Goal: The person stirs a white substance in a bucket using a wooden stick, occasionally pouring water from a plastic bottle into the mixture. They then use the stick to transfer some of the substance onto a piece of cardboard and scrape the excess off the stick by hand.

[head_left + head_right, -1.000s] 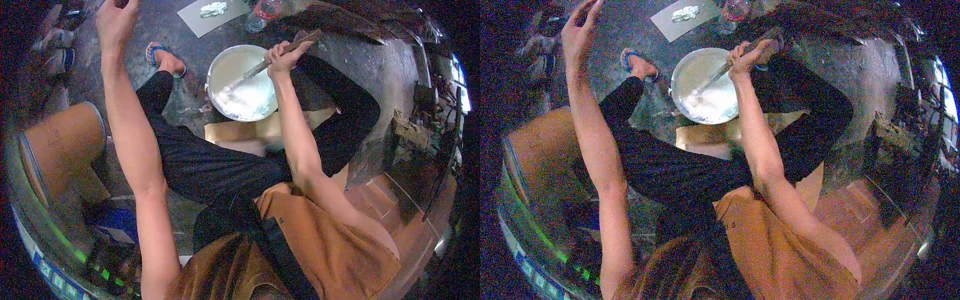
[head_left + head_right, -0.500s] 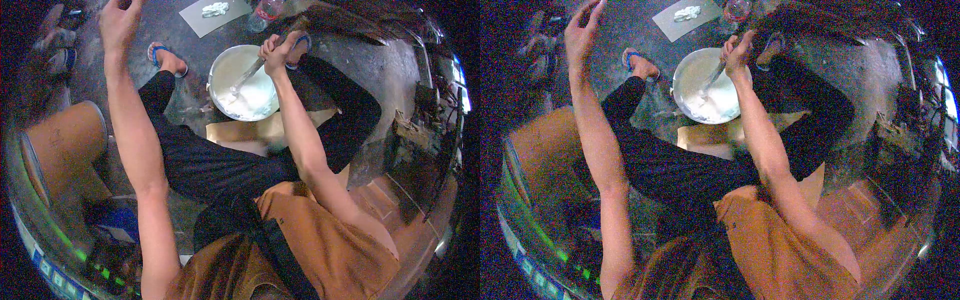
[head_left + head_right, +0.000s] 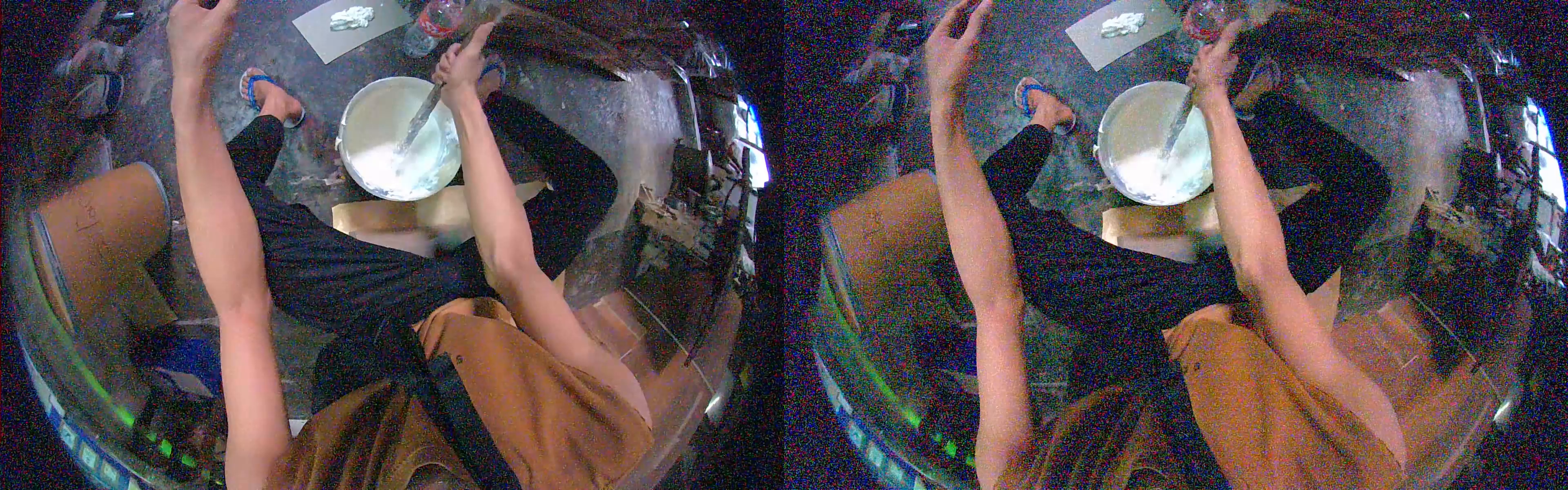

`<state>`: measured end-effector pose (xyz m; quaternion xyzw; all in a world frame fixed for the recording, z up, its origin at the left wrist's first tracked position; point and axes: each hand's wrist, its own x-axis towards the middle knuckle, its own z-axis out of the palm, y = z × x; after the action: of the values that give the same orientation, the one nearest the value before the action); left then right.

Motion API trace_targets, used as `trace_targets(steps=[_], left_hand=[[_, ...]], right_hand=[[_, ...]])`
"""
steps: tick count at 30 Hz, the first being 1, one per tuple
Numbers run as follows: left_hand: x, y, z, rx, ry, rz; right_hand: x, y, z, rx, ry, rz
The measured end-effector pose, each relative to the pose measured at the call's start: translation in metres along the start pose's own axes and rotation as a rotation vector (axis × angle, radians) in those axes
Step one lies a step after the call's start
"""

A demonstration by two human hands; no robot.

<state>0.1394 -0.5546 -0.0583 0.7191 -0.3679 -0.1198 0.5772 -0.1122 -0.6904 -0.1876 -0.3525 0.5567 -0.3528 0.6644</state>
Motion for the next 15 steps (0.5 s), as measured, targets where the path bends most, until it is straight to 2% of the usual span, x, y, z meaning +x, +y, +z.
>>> trace_targets(steps=[2,8,15], left_hand=[[-0.001,0.002,-0.001,0.026,0.005,0.005],[-0.005,0.016,0.004,0.095,0.032,-0.019],[0.001,0.011,0.002,0.041,-0.012,0.023]], right_hand=[[-0.002,-0.011,0.001,0.029,0.027,-0.008],[-0.024,-0.02,0.002,0.13,-0.221,-0.042],[-0.062,-0.044,0.016,0.192,-0.351,-0.113]])
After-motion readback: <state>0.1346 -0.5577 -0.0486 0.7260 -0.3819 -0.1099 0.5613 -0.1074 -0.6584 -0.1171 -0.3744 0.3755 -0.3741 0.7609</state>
